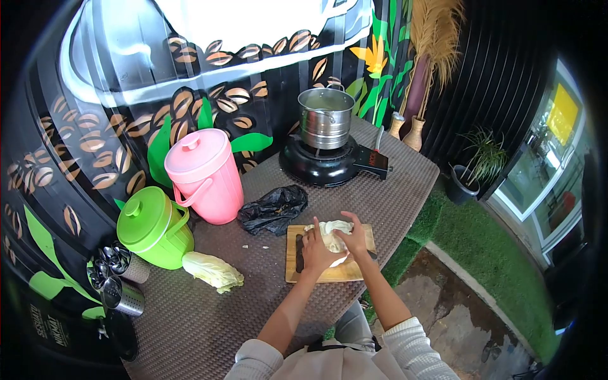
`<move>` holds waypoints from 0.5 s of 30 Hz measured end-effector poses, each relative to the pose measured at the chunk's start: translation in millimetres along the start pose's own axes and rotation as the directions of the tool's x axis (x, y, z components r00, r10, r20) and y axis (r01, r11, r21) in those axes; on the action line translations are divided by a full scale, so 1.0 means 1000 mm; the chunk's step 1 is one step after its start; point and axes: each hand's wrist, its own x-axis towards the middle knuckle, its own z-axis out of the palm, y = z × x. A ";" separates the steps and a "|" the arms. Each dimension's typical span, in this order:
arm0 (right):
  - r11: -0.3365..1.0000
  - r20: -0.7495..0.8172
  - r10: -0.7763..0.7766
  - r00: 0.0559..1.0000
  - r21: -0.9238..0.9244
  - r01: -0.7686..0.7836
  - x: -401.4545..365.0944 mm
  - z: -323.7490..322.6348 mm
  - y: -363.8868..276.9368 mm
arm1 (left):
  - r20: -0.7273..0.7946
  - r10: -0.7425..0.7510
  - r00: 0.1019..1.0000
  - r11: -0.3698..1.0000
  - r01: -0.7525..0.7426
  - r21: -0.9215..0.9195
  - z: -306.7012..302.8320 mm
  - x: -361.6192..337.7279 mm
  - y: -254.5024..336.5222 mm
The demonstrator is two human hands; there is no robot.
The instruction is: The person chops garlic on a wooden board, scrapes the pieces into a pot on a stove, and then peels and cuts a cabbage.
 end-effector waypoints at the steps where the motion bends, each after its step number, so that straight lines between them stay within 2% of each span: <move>1: 1.000 -0.001 0.002 1.000 0.001 -0.002 -0.001 0.002 -0.001 | 0.025 -0.009 1.000 1.000 0.009 0.004 0.000 0.003 -0.001; 3: 0.994 -0.014 0.034 0.999 0.100 -0.033 -0.005 0.008 0.002 | 0.052 -0.024 0.998 1.000 0.024 0.012 -0.005 0.007 0.000; 5: 0.999 -0.023 0.041 0.999 0.034 -0.040 -0.004 0.014 0.010 | 0.136 -0.009 0.991 1.000 0.010 -0.004 -0.015 0.008 0.004; 6: 0.999 -0.038 0.039 0.998 -0.037 -0.041 -0.001 0.016 0.009 | 0.135 -0.017 0.991 1.000 0.017 0.000 -0.013 0.009 0.002; 8: 0.998 -0.032 0.061 0.998 -0.033 -0.062 0.000 0.017 0.006 | 0.143 0.012 0.990 0.998 -0.020 0.055 -0.011 0.013 0.000; 9: 0.999 -0.044 0.046 0.998 0.031 -0.044 0.000 0.018 0.006 | 0.141 0.010 0.990 0.998 -0.019 0.057 -0.008 0.016 -0.006; 10: 0.995 -0.057 0.032 0.998 0.094 -0.027 -0.001 0.019 0.006 | 0.141 0.036 0.989 0.999 -0.039 0.016 -0.004 0.019 -0.013; 15: 0.996 -0.089 0.029 0.996 0.090 -0.021 -0.008 0.023 0.002 | 0.124 0.106 0.987 0.993 -0.098 -0.070 0.001 0.026 -0.024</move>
